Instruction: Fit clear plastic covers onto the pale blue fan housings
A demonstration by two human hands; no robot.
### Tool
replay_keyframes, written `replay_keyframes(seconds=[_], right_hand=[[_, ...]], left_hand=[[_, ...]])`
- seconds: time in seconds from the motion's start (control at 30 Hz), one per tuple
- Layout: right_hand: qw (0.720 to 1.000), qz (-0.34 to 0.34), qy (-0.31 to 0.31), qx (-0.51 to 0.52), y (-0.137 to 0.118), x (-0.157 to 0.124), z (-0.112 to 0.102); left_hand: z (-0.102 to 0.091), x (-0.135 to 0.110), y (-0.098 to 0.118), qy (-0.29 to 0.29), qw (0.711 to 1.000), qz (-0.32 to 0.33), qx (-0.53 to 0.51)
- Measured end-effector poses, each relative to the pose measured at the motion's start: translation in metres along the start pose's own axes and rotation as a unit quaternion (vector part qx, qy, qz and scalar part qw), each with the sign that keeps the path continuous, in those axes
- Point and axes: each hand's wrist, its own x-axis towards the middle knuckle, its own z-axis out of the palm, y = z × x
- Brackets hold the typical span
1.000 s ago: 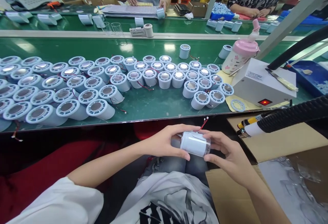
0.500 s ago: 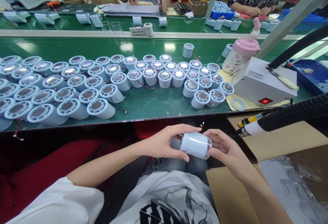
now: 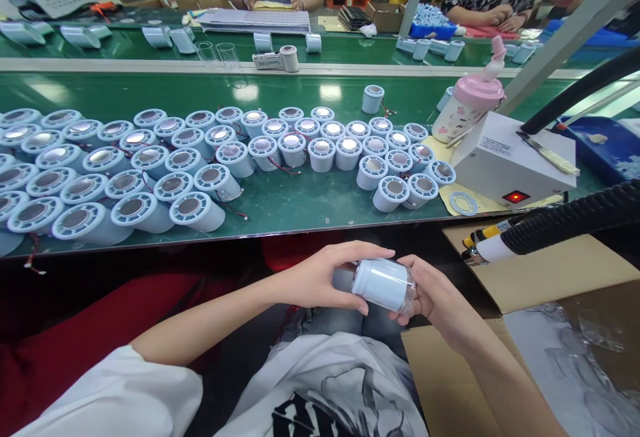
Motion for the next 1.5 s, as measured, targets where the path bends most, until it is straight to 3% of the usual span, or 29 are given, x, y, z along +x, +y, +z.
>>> replay_keyframes(seconds=[0.3,0.53,0.67,0.73,0.8,0.83,0.87,0.93,0.97,1.0,1.03,1.07,1.13,1.2,1.3,1.5], right_hand=[[0.996,0.058,0.004,0.061,0.003,0.005,0.008],[0.983,0.148,-0.011,0.106,-0.001,0.007,0.012],[0.984,0.146,-0.04,0.09,0.006,0.006,0.011],[0.994,0.085,-0.044,0.045,0.012,0.005,0.007],[0.997,-0.06,-0.008,-0.047,0.018,0.002,0.002],[0.981,-0.152,0.019,-0.117,0.02,0.0,-0.001],[0.948,-0.247,0.041,-0.198,0.021,-0.002,-0.003],[0.845,-0.395,0.056,-0.356,0.021,-0.006,-0.008],[0.799,-0.438,0.054,-0.409,0.021,-0.007,-0.009],[0.774,-0.457,0.049,-0.435,0.02,-0.009,-0.01],[0.778,-0.455,0.048,-0.431,0.02,-0.01,-0.011],[0.809,-0.43,0.047,-0.399,0.02,-0.01,-0.011],[0.901,-0.335,0.033,-0.275,0.02,-0.011,-0.01],[0.959,-0.243,0.006,-0.147,0.021,-0.012,-0.009],[0.981,-0.181,0.001,-0.074,0.021,-0.013,-0.008],[0.988,-0.131,0.054,-0.069,0.017,-0.011,-0.005]], left_hand=[[0.001,0.001,-0.001,-0.003,0.999,0.002,-0.052],[0.001,0.002,-0.002,-0.003,0.999,0.004,-0.046],[0.003,0.002,0.003,-0.007,0.999,-0.023,-0.025],[0.005,0.001,0.006,0.005,0.999,-0.047,-0.026],[0.006,0.0,0.007,0.021,0.996,-0.076,-0.051],[0.007,-0.001,0.008,0.025,0.993,-0.091,-0.072],[0.007,-0.001,0.008,0.023,0.99,-0.106,-0.094],[0.007,-0.001,0.007,0.011,0.983,-0.129,-0.127],[0.006,-0.001,0.007,0.003,0.982,-0.137,-0.132],[0.006,-0.001,0.008,-0.005,0.982,-0.141,-0.128],[0.005,-0.001,0.008,-0.011,0.983,-0.141,-0.12],[0.004,-0.001,0.009,-0.015,0.985,-0.135,-0.108],[0.003,0.0,0.012,-0.023,0.989,-0.112,-0.092],[0.003,0.0,0.014,-0.027,0.99,-0.097,-0.099],[0.004,0.0,0.012,-0.037,0.982,-0.111,-0.149],[0.006,-0.003,-0.006,-0.05,0.972,-0.133,-0.186]])
